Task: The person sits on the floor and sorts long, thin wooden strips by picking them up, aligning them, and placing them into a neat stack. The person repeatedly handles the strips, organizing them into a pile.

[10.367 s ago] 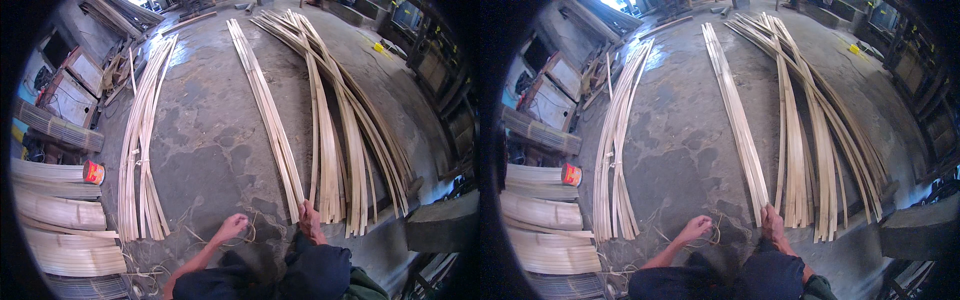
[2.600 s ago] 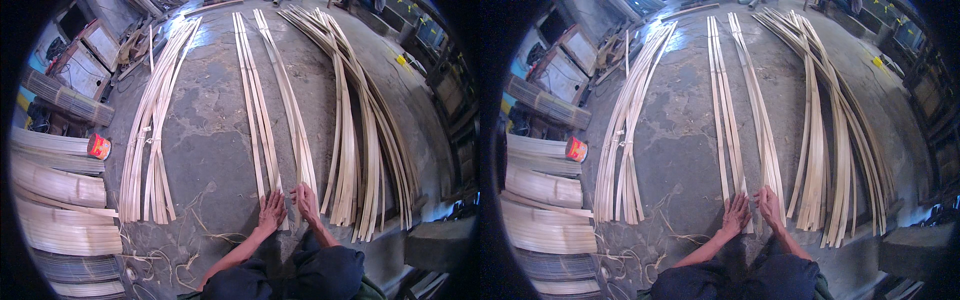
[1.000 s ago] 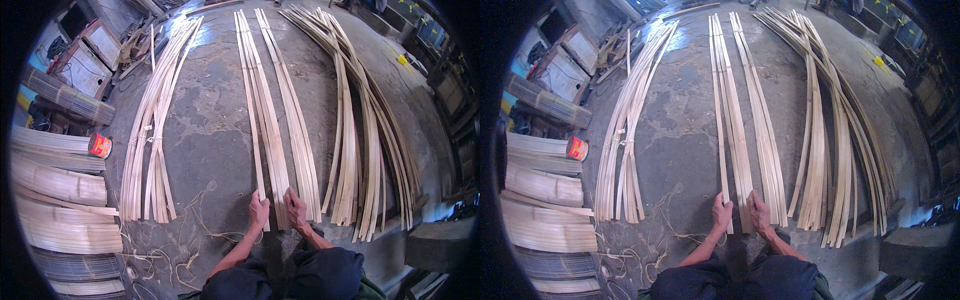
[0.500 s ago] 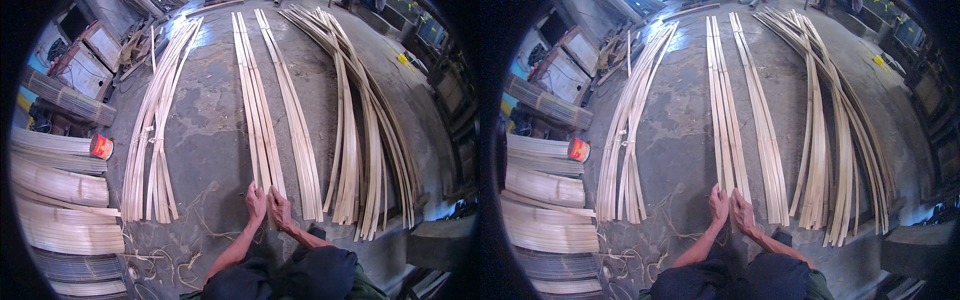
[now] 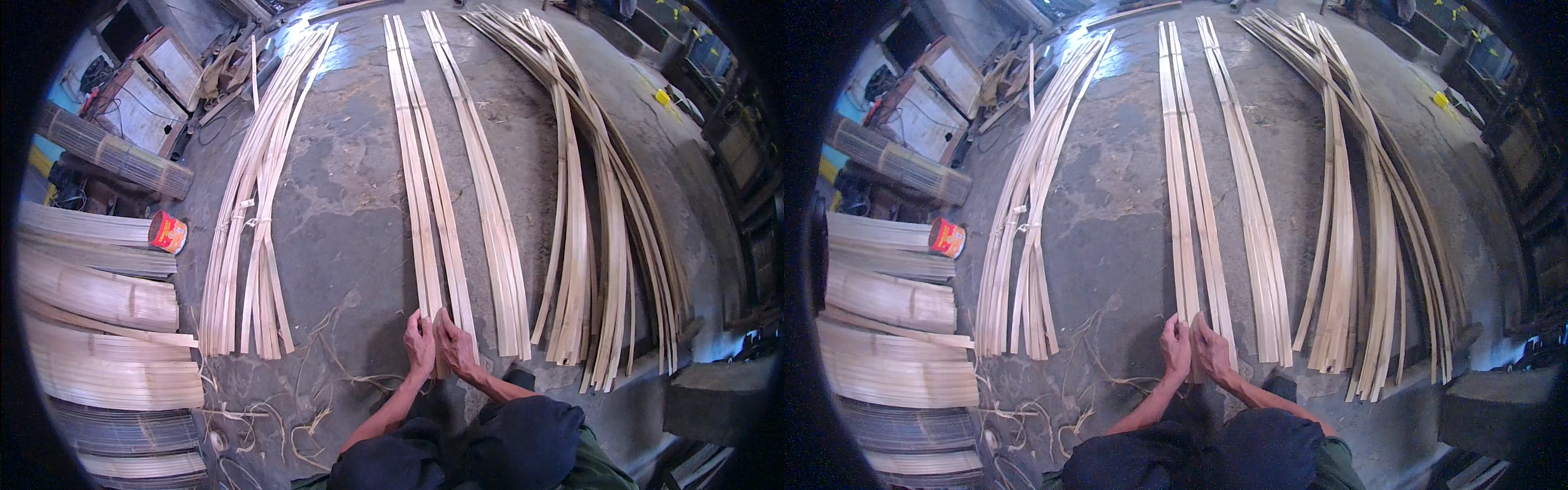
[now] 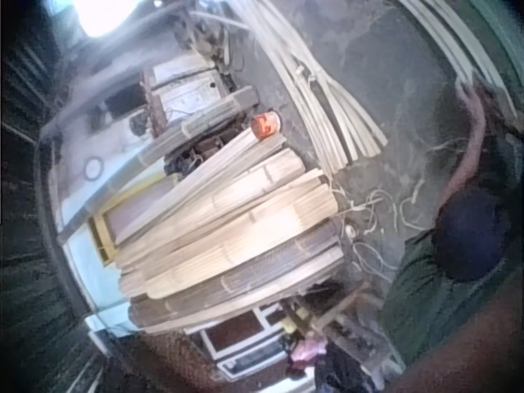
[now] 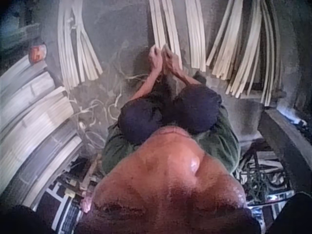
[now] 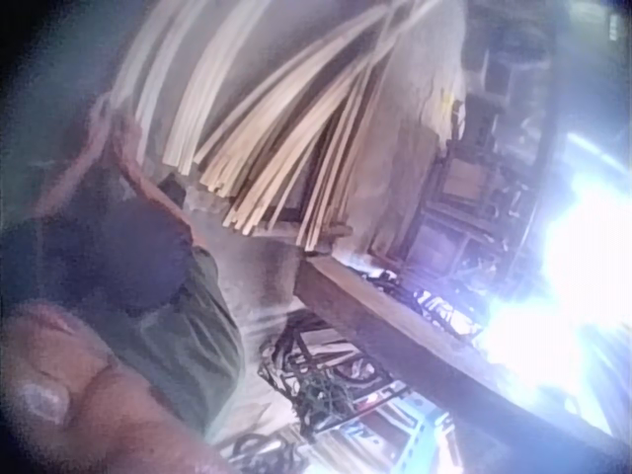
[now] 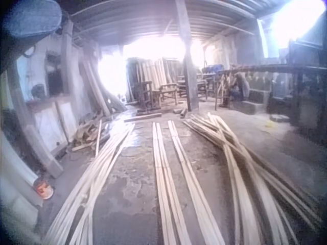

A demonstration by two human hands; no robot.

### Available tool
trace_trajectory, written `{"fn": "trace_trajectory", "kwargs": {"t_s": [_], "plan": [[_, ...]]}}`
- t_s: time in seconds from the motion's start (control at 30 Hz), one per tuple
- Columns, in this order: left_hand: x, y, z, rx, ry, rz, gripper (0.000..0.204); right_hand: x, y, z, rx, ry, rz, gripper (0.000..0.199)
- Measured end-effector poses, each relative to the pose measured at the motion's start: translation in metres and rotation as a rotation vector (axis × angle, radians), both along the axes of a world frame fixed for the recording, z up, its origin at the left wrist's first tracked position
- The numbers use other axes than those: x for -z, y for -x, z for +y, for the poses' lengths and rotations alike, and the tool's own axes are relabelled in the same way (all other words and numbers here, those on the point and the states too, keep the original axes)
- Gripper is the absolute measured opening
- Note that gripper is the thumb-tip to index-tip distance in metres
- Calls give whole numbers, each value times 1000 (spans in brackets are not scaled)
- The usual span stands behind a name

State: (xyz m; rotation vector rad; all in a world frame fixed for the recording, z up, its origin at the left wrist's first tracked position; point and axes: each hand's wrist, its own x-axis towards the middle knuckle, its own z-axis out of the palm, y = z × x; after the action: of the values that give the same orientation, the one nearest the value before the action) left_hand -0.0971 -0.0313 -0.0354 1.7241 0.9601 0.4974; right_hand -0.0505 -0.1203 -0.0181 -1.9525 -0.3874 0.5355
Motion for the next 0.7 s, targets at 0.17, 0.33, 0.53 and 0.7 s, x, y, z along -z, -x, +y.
{"fn": "trace_trajectory", "kwargs": {"t_s": [0.17, 0.33, 0.53, 0.7], "plan": [[-11, 8, -8, -18, -9, 26, 38, 20, 15, -4, -8, -85, -47, 43], [-8, 1, 4, -64, 7, -24, 37, -1, 6, 10, -55, -180, 65, 43], [-17, -8, 15, -59, 33, 5, 35, -1, 0, 18, -71, -272, 39, 43], [15, 14, 24, -115, 238, -24, 33, 39, 16, 19, -139, -187, -124, 45]]}}
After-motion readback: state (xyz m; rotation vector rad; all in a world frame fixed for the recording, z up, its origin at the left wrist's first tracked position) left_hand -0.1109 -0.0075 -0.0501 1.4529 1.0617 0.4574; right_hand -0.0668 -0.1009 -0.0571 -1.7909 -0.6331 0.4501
